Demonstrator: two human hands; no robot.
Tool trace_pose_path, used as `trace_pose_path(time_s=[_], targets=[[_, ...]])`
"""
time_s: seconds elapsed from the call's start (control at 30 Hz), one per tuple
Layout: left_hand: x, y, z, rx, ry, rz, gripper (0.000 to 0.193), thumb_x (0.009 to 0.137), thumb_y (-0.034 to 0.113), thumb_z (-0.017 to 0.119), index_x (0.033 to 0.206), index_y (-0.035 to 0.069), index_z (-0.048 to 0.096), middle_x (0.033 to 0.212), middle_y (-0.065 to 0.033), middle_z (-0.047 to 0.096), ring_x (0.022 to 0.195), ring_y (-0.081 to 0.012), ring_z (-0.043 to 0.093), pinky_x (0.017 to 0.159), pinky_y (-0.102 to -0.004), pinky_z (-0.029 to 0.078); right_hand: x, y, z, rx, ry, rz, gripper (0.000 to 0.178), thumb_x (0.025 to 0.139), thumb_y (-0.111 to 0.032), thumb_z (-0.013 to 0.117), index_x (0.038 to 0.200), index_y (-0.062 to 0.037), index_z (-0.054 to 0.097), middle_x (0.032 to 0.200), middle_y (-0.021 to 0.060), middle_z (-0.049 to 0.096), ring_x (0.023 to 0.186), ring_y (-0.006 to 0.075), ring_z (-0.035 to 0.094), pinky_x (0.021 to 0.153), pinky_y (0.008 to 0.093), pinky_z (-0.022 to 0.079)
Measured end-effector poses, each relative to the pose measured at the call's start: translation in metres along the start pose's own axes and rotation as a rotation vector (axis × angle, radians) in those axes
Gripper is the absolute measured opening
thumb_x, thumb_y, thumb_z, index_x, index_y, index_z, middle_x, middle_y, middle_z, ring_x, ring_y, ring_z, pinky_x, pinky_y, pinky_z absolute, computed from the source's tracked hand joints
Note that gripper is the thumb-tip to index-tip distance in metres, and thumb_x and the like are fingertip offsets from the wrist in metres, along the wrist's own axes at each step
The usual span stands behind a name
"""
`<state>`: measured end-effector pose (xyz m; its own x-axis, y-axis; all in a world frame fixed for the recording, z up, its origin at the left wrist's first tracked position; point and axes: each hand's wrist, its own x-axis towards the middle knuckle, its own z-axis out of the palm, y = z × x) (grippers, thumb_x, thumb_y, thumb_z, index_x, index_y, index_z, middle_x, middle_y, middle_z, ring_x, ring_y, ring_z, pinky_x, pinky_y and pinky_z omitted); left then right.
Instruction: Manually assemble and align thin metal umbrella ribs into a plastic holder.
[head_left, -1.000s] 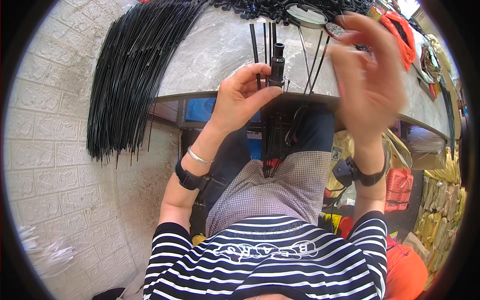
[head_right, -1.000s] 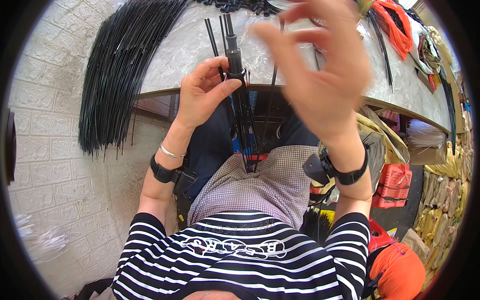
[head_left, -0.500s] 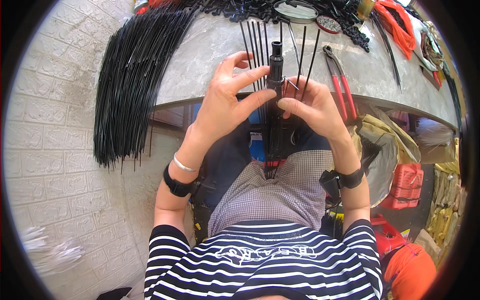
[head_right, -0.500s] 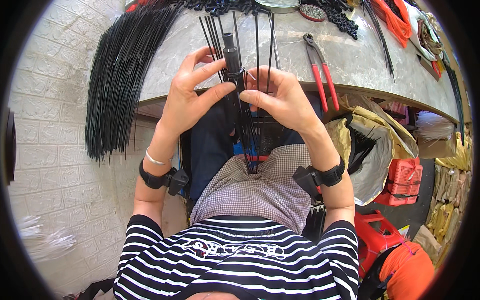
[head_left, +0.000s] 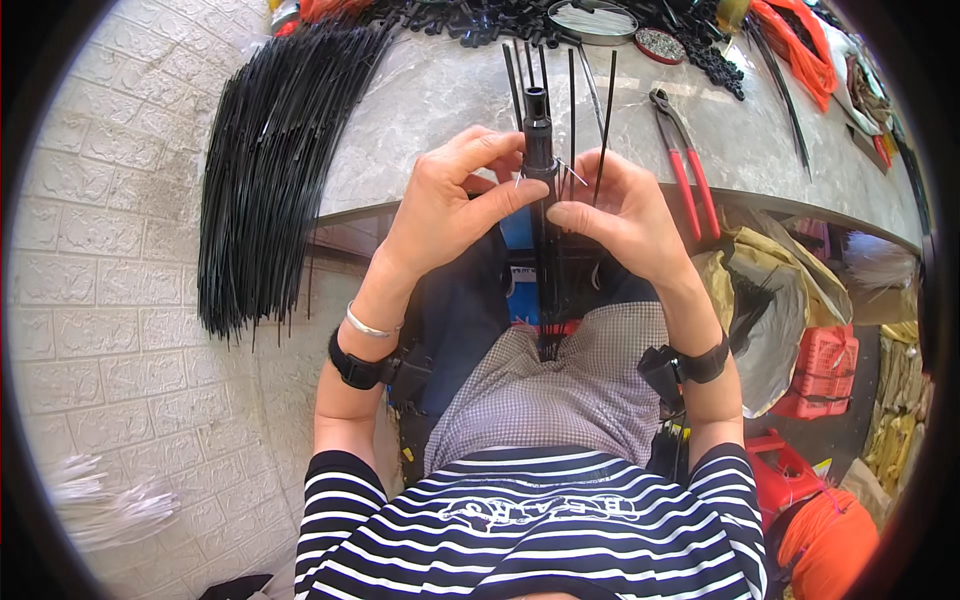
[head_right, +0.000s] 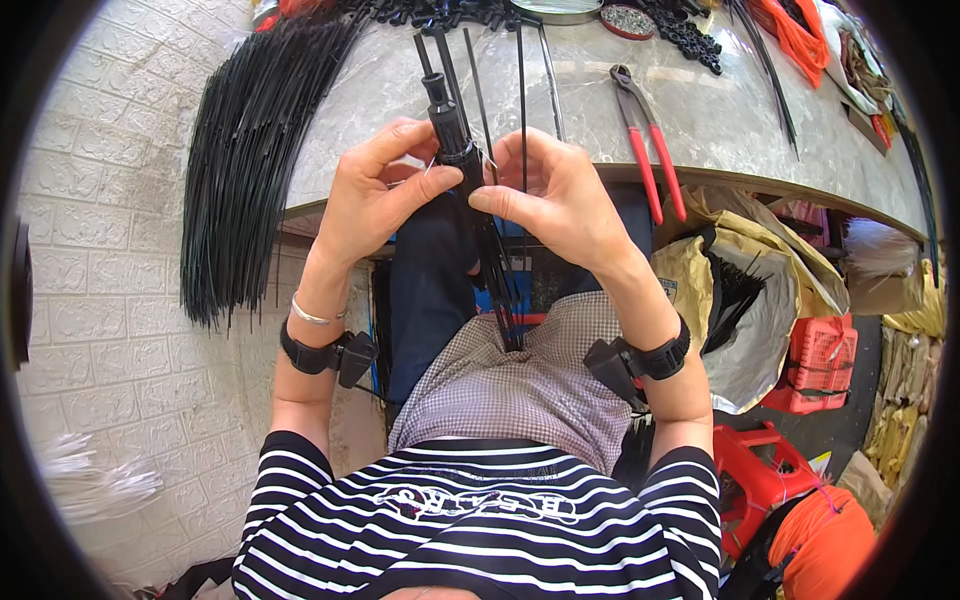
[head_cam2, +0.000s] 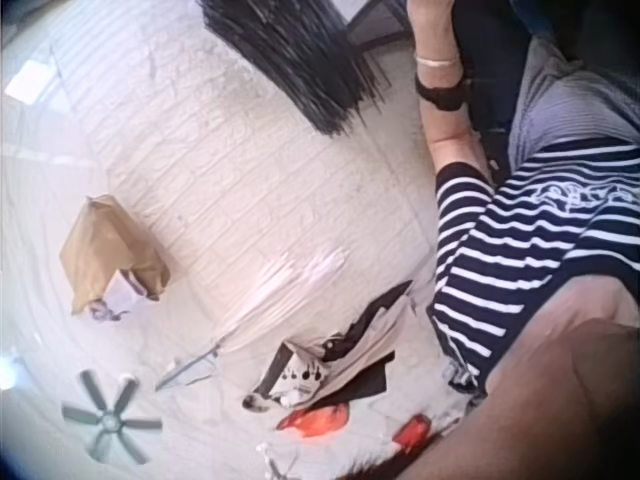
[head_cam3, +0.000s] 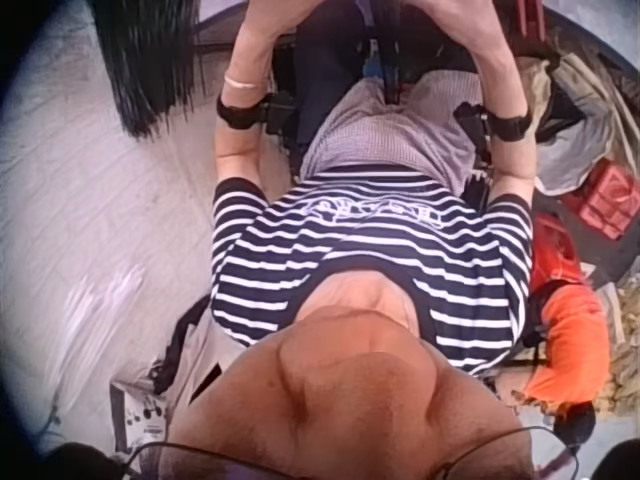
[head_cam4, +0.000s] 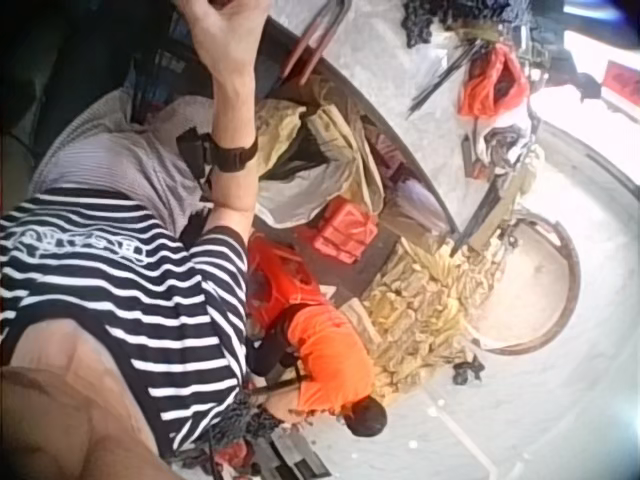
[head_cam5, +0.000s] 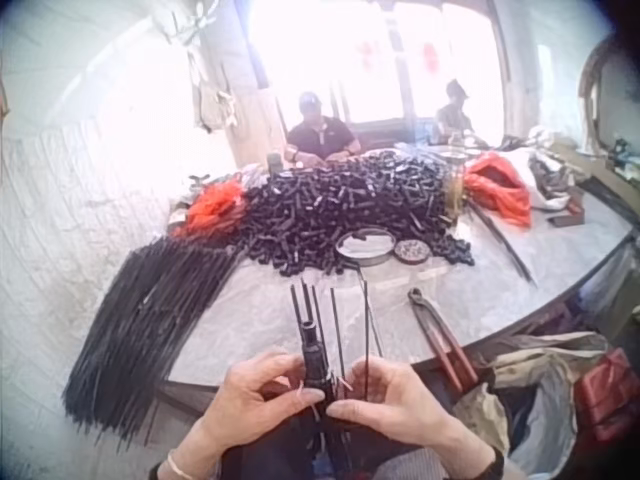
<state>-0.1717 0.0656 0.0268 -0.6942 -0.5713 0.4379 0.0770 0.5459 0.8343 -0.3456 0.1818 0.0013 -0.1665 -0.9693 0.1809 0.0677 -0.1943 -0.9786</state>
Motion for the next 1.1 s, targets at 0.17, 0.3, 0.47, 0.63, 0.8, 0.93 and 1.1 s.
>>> trace_pose_path(time_s=[0.17, 0.3, 0.47, 0.63, 0.8, 0.93, 1.1], targets=[[0.003, 0.022, -0.014, 0.160, -0.172, -0.124, 0.035, 0.078, 0.002, 0.075, 0.109, -0.006, 0.063, 0.103, -0.0080, 0.063, 0.091, -0.0121, 0.062, 0.076, -0.0245, 0.055, -0.001, 0.002, 0.004, 0.034, -0.021, 0.021, 0.021, 0.079, -0.006, 0.074, 0.092, 0.0005, 0.059, 0.085, 0.0000, 0.061, 0.076, 0.0040, 0.056, 0.065, 0.0192, 0.047], [0.002, 0.022, -0.014, -0.071, -0.188, -0.180, 0.037, 0.078, 0.001, 0.075, 0.112, -0.007, 0.061, 0.103, -0.0084, 0.064, 0.092, -0.0132, 0.063, 0.079, -0.0260, 0.055, -0.002, -0.003, 0.009, -0.015, -0.023, 0.004, 0.018, 0.079, -0.007, 0.075, 0.084, 0.0002, 0.060, 0.084, -0.0002, 0.060, 0.076, 0.0048, 0.056, 0.065, 0.0205, 0.049], [-0.004, 0.019, -0.017, -0.159, -0.194, -0.211, 0.040, 0.081, -0.001, 0.071, 0.119, -0.006, 0.057, 0.110, -0.0122, 0.063, 0.100, -0.0158, 0.062, 0.083, -0.0287, 0.055, -0.002, -0.004, 0.011, -0.141, -0.001, -0.087, 0.017, 0.079, -0.008, 0.075, 0.080, 0.0005, 0.060, 0.081, -0.0007, 0.059, 0.072, 0.0056, 0.055, 0.064, 0.0217, 0.051], [-0.007, 0.013, -0.012, -0.228, -0.155, -0.108, 0.037, 0.084, 0.001, 0.068, 0.119, -0.006, 0.058, 0.105, -0.0097, 0.064, 0.101, -0.0170, 0.063, 0.081, -0.0268, 0.056, -0.006, -0.001, 0.017, 0.106, -0.045, 0.092, 0.017, 0.080, -0.009, 0.074, 0.078, -0.0018, 0.059, 0.069, -0.0038, 0.056, 0.060, 0.0015, 0.050, 0.052, 0.0181, 0.042], [-0.016, 0.004, -0.010, -0.350, -0.138, -0.100, 0.036, 0.087, 0.000, 0.065, 0.121, -0.006, 0.058, 0.109, -0.0106, 0.064, 0.102, -0.0187, 0.063, 0.085, -0.0281, 0.055, -0.007, 0.000, 0.022, 0.020, -0.016, 0.060, 0.017, 0.079, -0.010, 0.075, 0.077, -0.0029, 0.059, 0.066, -0.0056, 0.055, 0.058, -0.0010, 0.046, 0.048, 0.0171, 0.034], [-0.028, -0.004, -0.011, -0.469, -0.120, -0.080, 0.037, 0.088, 0.002, 0.065, 0.124, -0.005, 0.057, 0.114, -0.0129, 0.064, 0.103, -0.0198, 0.063, 0.089, -0.0299, 0.053, -0.010, -0.005, 0.031, 0.049, -0.012, 0.059, 0.017, 0.078, -0.009, 0.075, 0.077, -0.0025, 0.060, 0.067, -0.0060, 0.055, 0.059, -0.0007, 0.047, 0.049, 0.0169, 0.036], [-0.034, 0.004, -0.010, -0.449, -0.074, -0.081, 0.038, 0.091, 0.009, 0.064, 0.124, -0.007, 0.055, 0.111, -0.0148, 0.065, 0.103, -0.0212, 0.063, 0.092, -0.0325, 0.050, -0.014, -0.006, 0.036, -0.011, 0.010, 0.047, 0.015, 0.078, -0.008, 0.075, 0.081, -0.0013, 0.061, 0.070, -0.0053, 0.058, 0.065, 0.0004, 0.051, 0.056, 0.0162, 0.040]])
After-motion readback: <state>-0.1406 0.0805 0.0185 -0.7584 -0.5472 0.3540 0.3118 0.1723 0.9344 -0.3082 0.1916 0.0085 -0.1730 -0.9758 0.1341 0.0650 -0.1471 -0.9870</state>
